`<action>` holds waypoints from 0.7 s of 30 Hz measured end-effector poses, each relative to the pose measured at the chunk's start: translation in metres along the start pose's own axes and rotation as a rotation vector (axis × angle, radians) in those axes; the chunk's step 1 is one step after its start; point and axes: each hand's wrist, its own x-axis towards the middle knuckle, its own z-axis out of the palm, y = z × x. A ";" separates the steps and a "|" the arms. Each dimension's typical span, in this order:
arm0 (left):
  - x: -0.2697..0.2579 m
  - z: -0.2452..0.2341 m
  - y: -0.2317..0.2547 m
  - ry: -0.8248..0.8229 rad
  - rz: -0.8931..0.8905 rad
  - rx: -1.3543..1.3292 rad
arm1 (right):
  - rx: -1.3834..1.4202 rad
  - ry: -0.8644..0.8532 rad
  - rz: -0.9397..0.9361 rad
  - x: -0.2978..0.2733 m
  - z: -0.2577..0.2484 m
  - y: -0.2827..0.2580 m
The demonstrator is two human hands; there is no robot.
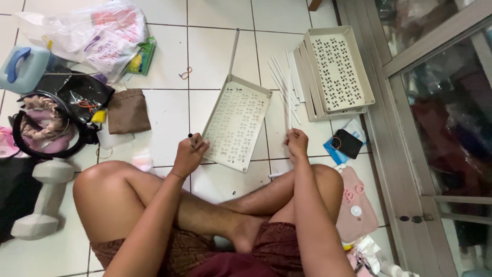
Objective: The person assembles a multi-tiered plastic shelving unit by inserting white support poles into the corners of perforated trays and stacking them. The person handles the trays and poles by hand, aligning the components and securing the structure.
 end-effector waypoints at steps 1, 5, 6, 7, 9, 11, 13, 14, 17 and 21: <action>-0.001 0.001 -0.001 -0.011 -0.027 -0.044 | 0.256 -0.109 0.035 -0.014 0.001 -0.012; 0.000 0.003 -0.010 -0.014 -0.052 -0.115 | 0.613 -0.355 0.059 -0.087 0.021 -0.053; 0.000 0.005 -0.012 -0.011 -0.038 -0.108 | 0.499 -0.404 0.014 -0.107 0.032 -0.055; 0.000 0.006 -0.013 -0.001 -0.028 -0.105 | 0.384 -0.451 -0.031 -0.126 0.040 -0.055; 0.001 0.010 -0.015 0.018 -0.003 -0.099 | 0.189 -0.531 -0.078 -0.152 0.049 -0.052; 0.001 0.011 -0.016 0.030 -0.010 -0.109 | 0.030 -0.607 -0.083 -0.164 0.055 -0.048; 0.003 0.010 -0.016 0.041 -0.021 -0.094 | -0.236 -0.588 -0.125 -0.166 0.058 -0.046; 0.003 0.010 -0.015 0.044 -0.029 -0.078 | -0.369 -0.575 -0.146 -0.164 0.058 -0.046; 0.000 0.011 -0.012 0.056 -0.031 -0.054 | -0.456 -0.511 -0.087 -0.166 0.054 -0.048; 0.002 0.010 -0.008 0.066 -0.052 -0.098 | -0.395 -0.499 -0.062 -0.169 0.059 -0.057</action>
